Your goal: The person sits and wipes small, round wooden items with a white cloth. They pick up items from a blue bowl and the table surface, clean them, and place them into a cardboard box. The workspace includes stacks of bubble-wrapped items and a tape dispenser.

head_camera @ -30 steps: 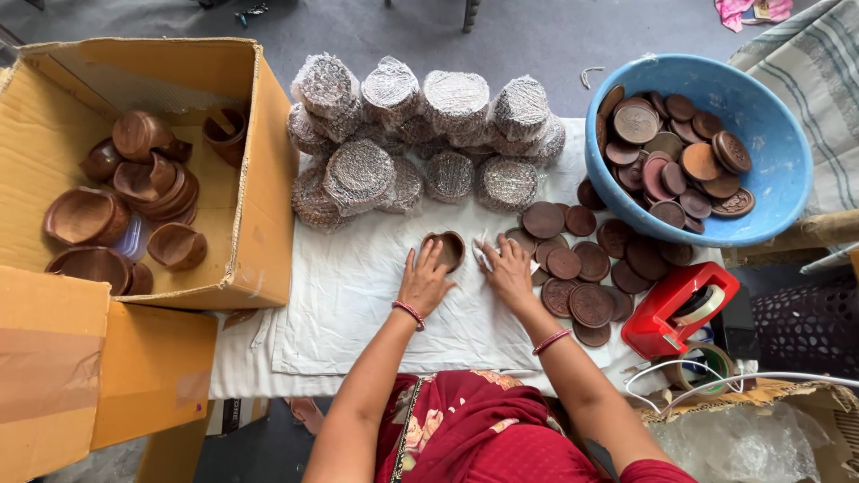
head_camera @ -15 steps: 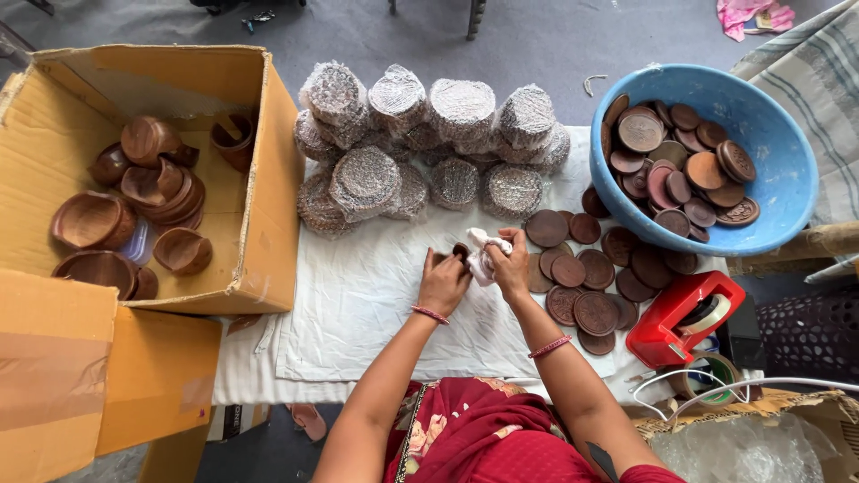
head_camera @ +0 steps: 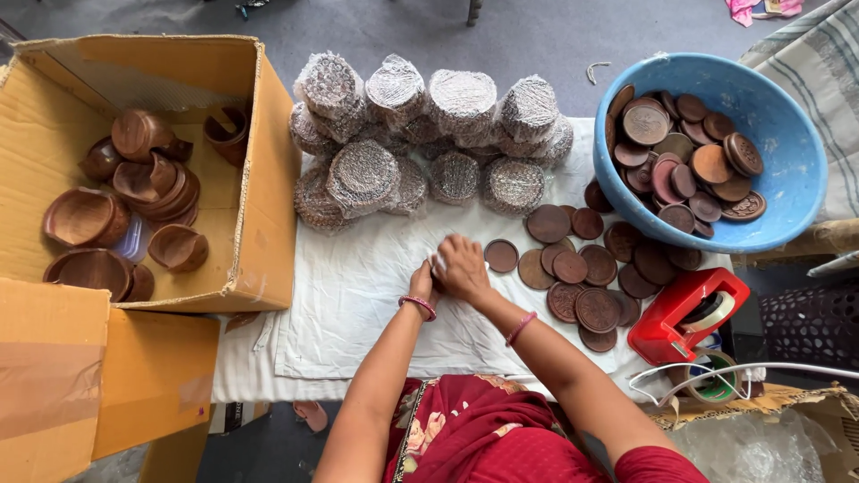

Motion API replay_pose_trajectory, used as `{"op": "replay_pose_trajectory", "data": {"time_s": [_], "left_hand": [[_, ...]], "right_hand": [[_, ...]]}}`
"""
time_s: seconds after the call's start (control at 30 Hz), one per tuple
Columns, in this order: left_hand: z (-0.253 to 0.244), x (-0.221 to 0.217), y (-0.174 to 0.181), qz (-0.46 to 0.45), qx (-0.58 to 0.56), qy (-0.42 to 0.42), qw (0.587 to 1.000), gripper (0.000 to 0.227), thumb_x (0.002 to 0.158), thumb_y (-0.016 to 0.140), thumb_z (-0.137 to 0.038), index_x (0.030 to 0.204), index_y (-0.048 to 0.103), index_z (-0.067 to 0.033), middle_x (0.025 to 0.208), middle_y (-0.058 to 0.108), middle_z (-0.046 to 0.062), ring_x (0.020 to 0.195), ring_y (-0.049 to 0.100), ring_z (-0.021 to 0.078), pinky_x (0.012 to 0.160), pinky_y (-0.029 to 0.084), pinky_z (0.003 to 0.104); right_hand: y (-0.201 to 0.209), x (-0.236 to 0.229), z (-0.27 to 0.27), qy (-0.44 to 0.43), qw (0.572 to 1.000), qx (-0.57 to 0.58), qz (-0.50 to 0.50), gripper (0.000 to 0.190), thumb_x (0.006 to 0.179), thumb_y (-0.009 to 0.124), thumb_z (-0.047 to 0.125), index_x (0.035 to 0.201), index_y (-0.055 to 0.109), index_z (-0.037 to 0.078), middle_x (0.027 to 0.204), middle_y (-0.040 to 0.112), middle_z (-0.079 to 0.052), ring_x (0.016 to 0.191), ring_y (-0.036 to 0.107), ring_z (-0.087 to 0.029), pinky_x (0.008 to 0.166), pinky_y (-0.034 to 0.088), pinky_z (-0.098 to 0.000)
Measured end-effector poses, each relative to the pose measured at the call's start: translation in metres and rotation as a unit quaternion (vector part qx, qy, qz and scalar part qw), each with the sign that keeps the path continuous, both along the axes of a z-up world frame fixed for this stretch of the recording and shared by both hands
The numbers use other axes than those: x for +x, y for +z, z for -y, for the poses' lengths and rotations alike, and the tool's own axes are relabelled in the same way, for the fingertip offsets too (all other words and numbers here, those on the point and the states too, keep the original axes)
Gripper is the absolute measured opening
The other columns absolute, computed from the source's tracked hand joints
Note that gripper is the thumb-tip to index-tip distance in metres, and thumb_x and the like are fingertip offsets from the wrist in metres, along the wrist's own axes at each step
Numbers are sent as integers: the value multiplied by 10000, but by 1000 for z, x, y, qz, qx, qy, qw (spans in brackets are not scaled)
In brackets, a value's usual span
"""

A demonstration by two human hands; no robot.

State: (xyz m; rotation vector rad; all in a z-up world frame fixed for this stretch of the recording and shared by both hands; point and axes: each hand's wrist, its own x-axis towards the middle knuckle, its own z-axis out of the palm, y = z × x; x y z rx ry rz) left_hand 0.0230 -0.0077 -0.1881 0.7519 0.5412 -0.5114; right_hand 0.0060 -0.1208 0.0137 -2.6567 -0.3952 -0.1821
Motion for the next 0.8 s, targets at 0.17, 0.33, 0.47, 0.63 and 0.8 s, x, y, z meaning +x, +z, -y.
{"op": "replay_pose_trajectory", "data": {"time_s": [0.17,0.33,0.47,0.63,0.8], "left_hand": [[-3,-8,50,6,-74,-11,997,778,967,452,-653,1397,529,-10,1317,651,139,1196,648,283,1003,547,474],[-5,-9,73,11,-93,-9,996,954,931,372,-795,1482,452,-21,1464,571,152,1349,558,300,1123,449,465],[-2,-12,73,6,-49,-18,999,999,872,368,-822,1513,392,-56,1523,504,117,1401,503,283,1152,424,472],[-6,-7,72,21,-21,-31,999,1086,859,366,-857,1474,454,34,1494,547,159,1384,527,288,1116,441,483],[-2,-8,66,-10,12,-20,1000,1092,830,387,-859,1477,439,19,1483,538,135,1356,534,273,1109,444,498]], "right_hand": [[-25,21,7,-85,995,14,44,380,947,621,349,1254,633,125,1393,537,-145,1317,466,-326,1080,332,-477],[-26,-3,-12,-48,996,-26,75,462,983,567,406,1364,613,150,1528,463,-173,1436,378,-375,1157,257,-528],[-36,20,9,-41,997,-21,60,493,1002,527,468,1366,597,143,1492,474,-194,1392,396,-400,1123,280,-548],[-17,50,54,-115,991,-17,-62,520,1003,512,477,1329,565,75,1328,520,-201,1184,546,-383,973,448,-524],[24,52,67,-217,972,26,-85,433,1036,508,455,1142,583,42,1129,550,-152,976,655,-338,801,533,-467]]}}
